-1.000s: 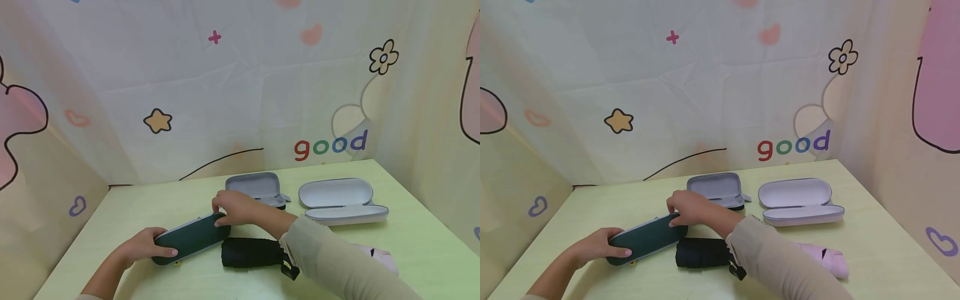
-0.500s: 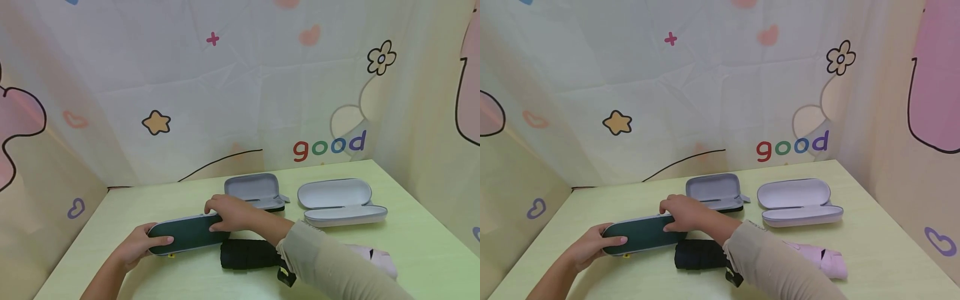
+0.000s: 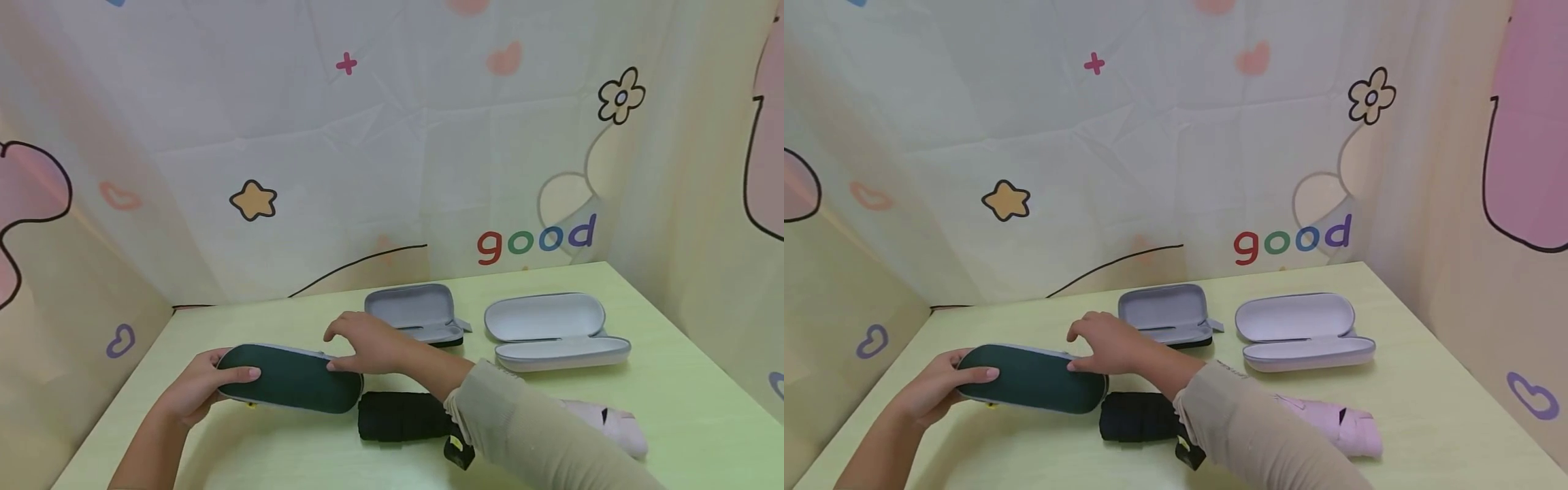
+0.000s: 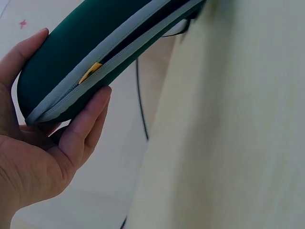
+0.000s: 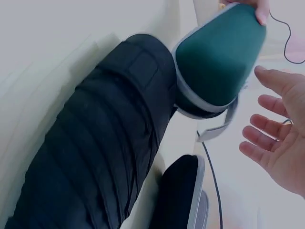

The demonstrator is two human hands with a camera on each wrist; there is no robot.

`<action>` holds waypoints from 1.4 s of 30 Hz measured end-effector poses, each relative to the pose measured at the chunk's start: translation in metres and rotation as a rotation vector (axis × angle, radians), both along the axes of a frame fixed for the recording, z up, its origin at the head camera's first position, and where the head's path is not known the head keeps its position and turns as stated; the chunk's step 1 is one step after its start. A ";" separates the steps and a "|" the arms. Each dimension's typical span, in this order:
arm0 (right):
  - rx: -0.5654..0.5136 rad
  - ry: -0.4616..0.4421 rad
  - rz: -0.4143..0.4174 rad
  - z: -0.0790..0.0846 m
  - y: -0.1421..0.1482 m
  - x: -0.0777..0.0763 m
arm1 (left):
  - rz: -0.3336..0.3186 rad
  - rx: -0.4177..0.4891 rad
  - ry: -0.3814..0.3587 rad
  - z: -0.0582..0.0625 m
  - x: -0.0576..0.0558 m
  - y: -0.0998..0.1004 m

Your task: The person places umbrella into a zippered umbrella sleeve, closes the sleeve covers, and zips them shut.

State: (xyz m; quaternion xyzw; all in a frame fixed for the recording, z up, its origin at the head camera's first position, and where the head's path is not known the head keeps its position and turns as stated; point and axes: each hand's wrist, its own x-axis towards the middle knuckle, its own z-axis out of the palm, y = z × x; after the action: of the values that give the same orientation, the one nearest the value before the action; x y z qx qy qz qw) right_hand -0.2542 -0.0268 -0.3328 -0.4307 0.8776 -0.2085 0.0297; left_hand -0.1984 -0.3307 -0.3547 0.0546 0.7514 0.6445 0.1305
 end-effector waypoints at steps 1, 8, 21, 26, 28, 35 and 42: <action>-0.012 -0.034 -0.002 0.000 -0.001 0.001 | -0.009 0.006 0.013 0.004 0.000 -0.001; -0.185 -0.407 -0.011 -0.001 -0.006 0.009 | -0.035 0.062 0.083 0.024 -0.006 -0.002; -0.539 -0.958 -0.144 -0.009 -0.014 0.028 | 0.190 0.219 0.064 0.041 -0.013 0.020; -0.671 -1.056 -0.196 -0.015 -0.018 0.035 | 0.303 0.326 -0.016 0.041 -0.012 0.033; -0.715 -1.065 -0.225 -0.017 -0.020 0.037 | 0.326 0.355 -0.049 0.039 -0.010 0.038; -0.809 -1.040 -0.299 -0.018 -0.026 0.042 | 0.271 0.328 -0.155 0.025 0.002 0.064; -0.915 -0.984 -0.345 -0.018 -0.028 0.046 | 0.141 0.314 -0.157 0.016 0.013 0.086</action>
State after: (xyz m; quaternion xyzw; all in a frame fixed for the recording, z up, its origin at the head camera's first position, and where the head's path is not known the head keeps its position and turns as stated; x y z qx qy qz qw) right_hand -0.2085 -0.0548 -0.3513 -0.1095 0.6417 -0.7306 0.2061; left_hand -0.1851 -0.2446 -0.3386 -0.0289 0.6310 0.7636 0.1334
